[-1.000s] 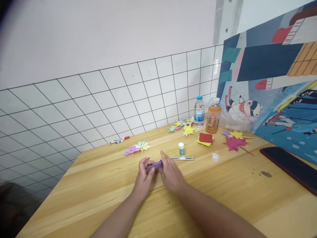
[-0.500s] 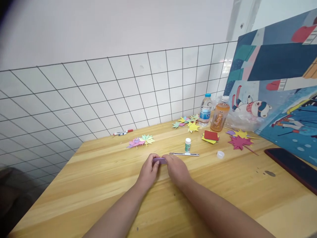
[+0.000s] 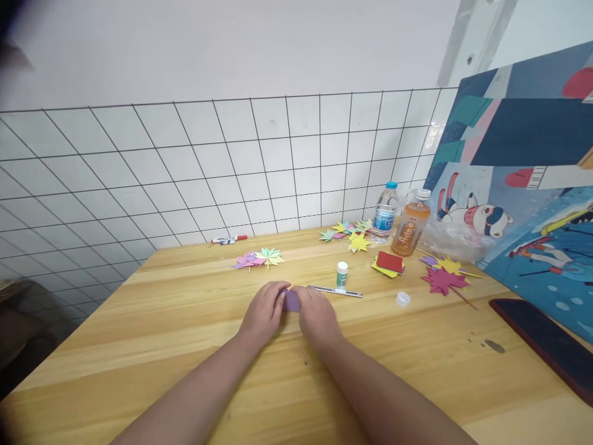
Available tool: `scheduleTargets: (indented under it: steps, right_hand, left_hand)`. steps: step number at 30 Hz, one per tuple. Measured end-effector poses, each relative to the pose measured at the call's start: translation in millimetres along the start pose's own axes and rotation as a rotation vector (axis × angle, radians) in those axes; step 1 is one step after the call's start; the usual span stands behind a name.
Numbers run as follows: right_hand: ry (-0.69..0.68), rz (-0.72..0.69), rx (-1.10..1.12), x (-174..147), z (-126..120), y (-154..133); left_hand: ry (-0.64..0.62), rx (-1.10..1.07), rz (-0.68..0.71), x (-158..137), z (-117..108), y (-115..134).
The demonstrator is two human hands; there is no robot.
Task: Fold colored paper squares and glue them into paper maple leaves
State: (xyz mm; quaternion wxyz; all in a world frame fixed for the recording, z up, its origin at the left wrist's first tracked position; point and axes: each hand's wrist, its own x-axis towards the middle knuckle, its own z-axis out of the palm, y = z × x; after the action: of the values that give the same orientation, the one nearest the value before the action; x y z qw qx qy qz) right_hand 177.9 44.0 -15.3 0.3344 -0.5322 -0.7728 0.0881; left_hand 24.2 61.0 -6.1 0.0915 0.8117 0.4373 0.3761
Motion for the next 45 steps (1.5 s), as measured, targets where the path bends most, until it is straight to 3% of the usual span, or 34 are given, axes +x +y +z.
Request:
scheduleTargets:
  steps: [5,9,15,17,20,26,29,32,34,36,38,45]
  right_hand:
    - [-0.002,0.110,0.114,-1,9,4]
    - [-0.083,0.043,0.225,-2,18,6]
    - [-0.105,0.077,0.192,1,6,2]
    - [-0.098,0.106,0.164,1,-3,0]
    - [-0.096,0.128,0.108,1,-13,2]
    - [-0.214,0.126,-0.159,6,-12,13]
    - [-0.198,0.131,-0.236,9,-8,12]
    - [-0.069,0.104,-0.228,6,-14,8]
    - [-0.053,-0.041,-0.181,1,-23,7]
    - [-0.171,-0.240,-0.147,-4,-32,8]
    - [-0.258,-0.321,-0.179,-7,-37,9]
    - [-0.257,-0.222,-0.415,1,-26,5]
  left_hand:
    - [-0.038,0.139,0.050,-4,1,7]
    - [-0.015,0.211,0.023,-8,7,13]
    - [-0.091,0.251,0.000,-6,9,17]
    - [-0.012,0.217,-0.001,-6,6,17]
    - [0.250,0.147,-0.053,-6,0,8]
    - [0.278,-0.016,-0.243,-5,-2,-16]
    - [0.229,-0.036,-0.216,-4,-2,-11]
    - [0.170,-0.071,-0.192,-8,-10,-2]
    - [0.088,-0.156,-0.250,-18,-21,1]
    - [-0.003,-0.244,-0.318,-30,-32,-1]
    - [-0.042,-0.261,-0.326,-42,-43,-5]
    - [-0.093,-0.415,-0.335,-47,-46,-6]
